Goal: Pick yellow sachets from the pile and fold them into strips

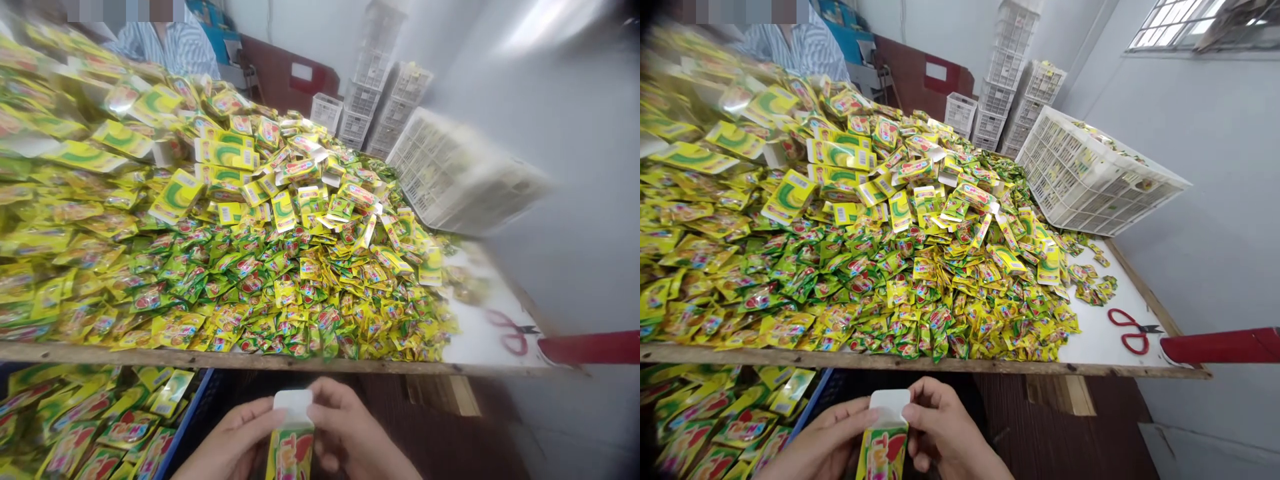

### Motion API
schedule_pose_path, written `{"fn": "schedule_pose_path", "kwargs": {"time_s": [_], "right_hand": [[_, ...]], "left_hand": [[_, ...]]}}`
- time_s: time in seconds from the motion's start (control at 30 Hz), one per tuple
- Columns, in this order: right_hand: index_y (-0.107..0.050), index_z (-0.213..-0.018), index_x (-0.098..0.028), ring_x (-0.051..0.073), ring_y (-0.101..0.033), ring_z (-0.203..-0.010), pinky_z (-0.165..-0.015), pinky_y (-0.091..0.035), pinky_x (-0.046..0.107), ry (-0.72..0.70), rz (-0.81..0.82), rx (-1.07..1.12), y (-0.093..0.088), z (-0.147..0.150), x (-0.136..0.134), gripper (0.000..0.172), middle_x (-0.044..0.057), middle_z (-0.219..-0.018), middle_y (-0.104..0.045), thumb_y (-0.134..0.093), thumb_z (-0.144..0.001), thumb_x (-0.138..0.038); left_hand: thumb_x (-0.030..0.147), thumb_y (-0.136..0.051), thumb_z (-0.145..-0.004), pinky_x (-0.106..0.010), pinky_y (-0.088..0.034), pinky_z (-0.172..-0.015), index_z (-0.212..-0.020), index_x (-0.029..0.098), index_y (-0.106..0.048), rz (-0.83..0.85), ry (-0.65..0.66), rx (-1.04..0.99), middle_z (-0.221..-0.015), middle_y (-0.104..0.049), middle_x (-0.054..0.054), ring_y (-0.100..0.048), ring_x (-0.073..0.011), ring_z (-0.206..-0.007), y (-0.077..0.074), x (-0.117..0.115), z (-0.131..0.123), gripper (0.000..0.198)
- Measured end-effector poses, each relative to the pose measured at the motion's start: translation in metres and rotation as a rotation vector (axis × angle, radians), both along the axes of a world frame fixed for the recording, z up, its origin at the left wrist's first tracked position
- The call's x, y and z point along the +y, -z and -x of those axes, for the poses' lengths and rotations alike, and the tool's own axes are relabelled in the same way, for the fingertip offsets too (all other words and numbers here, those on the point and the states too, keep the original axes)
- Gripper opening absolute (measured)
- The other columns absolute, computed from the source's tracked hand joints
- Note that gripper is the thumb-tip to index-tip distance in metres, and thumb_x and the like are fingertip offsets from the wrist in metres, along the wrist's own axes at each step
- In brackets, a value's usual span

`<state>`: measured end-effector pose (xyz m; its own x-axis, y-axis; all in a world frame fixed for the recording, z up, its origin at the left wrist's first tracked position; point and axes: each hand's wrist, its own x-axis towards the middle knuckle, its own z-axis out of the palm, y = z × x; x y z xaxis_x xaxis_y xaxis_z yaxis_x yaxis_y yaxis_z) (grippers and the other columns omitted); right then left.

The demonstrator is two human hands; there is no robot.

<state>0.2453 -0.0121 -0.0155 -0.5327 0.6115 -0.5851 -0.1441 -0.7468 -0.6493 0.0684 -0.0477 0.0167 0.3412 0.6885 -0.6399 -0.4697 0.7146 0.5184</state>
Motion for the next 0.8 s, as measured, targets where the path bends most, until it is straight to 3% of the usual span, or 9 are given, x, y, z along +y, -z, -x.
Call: {"fn": "schedule_pose_path", "kwargs": {"time_s": [0.1, 0.2, 0.27, 0.4, 0.57, 0.7, 0.8], "right_hand": [[-0.061, -0.081, -0.018, 0.003, -0.036, -0.032, -0.027, -0.024, 0.013, 0.037, -0.098, -0.147, -0.003, 0.008, 0.002, 0.022, -0.006, -0.058, -0.054, -0.074, -0.070, -0.031], [-0.074, -0.083, -0.015, 0.006, -0.048, -0.042, -0.034, -0.037, 0.016, 0.093, -0.313, -0.198, -0.009, 0.010, 0.006, 0.022, 0.001, -0.071, -0.061, -0.073, -0.074, -0.035], [-0.078, -0.080, -0.014, 0.010, -0.056, -0.051, -0.041, -0.045, 0.019, 0.078, -0.364, -0.173, -0.011, 0.009, 0.009, 0.028, 0.004, -0.076, -0.064, -0.073, -0.075, -0.041], [-0.076, -0.080, -0.013, 0.013, -0.060, -0.053, -0.045, -0.047, 0.021, 0.099, -0.223, -0.098, -0.005, 0.008, 0.010, 0.030, 0.004, -0.067, -0.066, -0.083, -0.066, -0.039], [-0.072, -0.068, -0.011, 0.014, -0.060, -0.048, -0.044, -0.048, 0.023, 0.134, -0.148, -0.113, 0.003, 0.009, 0.008, 0.032, 0.004, -0.059, -0.066, -0.088, -0.058, -0.037], [-0.076, -0.070, -0.016, 0.015, -0.062, -0.057, -0.046, -0.049, 0.024, 0.106, -0.347, -0.103, 0.000, -0.001, 0.004, 0.022, 0.005, -0.075, -0.067, -0.084, -0.065, -0.035], [-0.079, -0.080, -0.020, 0.018, -0.065, -0.072, -0.063, -0.052, 0.028, 0.036, -0.606, -0.147, -0.007, -0.010, 0.001, 0.012, 0.007, -0.081, -0.068, -0.078, -0.074, -0.031]], "left_hand": [[0.027, -0.077, -0.072, -0.031, -0.053, -0.074, -0.090, 0.016, -0.076, -0.006, 0.010, 0.144, -0.086, -0.075, -0.007, -0.069, -0.0245, -0.081, -0.001, 0.008, 0.003, 0.021], [0.033, -0.078, -0.071, -0.031, -0.053, -0.079, -0.090, 0.019, -0.078, -0.114, 0.002, 0.341, -0.088, -0.078, -0.006, -0.070, -0.0256, -0.086, 0.006, 0.010, 0.010, 0.023], [0.037, -0.078, -0.072, -0.032, -0.052, -0.086, -0.090, 0.022, -0.080, -0.194, 0.013, 0.473, -0.089, -0.080, -0.005, -0.070, -0.0270, -0.092, 0.014, 0.008, 0.016, 0.023], [0.040, -0.072, -0.078, -0.031, -0.053, -0.086, -0.095, 0.025, -0.079, -0.277, 0.050, 0.563, -0.094, -0.079, -0.004, -0.070, -0.0262, -0.094, 0.024, 0.006, 0.017, 0.023], [0.037, -0.073, -0.078, -0.026, -0.054, -0.071, -0.085, 0.022, -0.077, -0.374, 0.081, 0.626, -0.081, -0.077, -0.004, -0.070, -0.0216, -0.078, 0.020, 0.011, 0.012, 0.017], [0.029, -0.069, -0.083, -0.026, -0.054, -0.079, -0.087, 0.027, -0.078, -0.680, 0.205, 0.701, -0.093, -0.076, -0.005, -0.070, -0.0218, -0.088, 0.017, 0.006, 0.017, 0.011], [0.024, -0.076, -0.076, -0.026, -0.055, -0.082, -0.094, 0.031, -0.077, -0.738, 0.182, 0.643, -0.100, -0.077, -0.003, -0.071, -0.0228, -0.094, 0.025, -0.005, 0.021, 0.019]]}}
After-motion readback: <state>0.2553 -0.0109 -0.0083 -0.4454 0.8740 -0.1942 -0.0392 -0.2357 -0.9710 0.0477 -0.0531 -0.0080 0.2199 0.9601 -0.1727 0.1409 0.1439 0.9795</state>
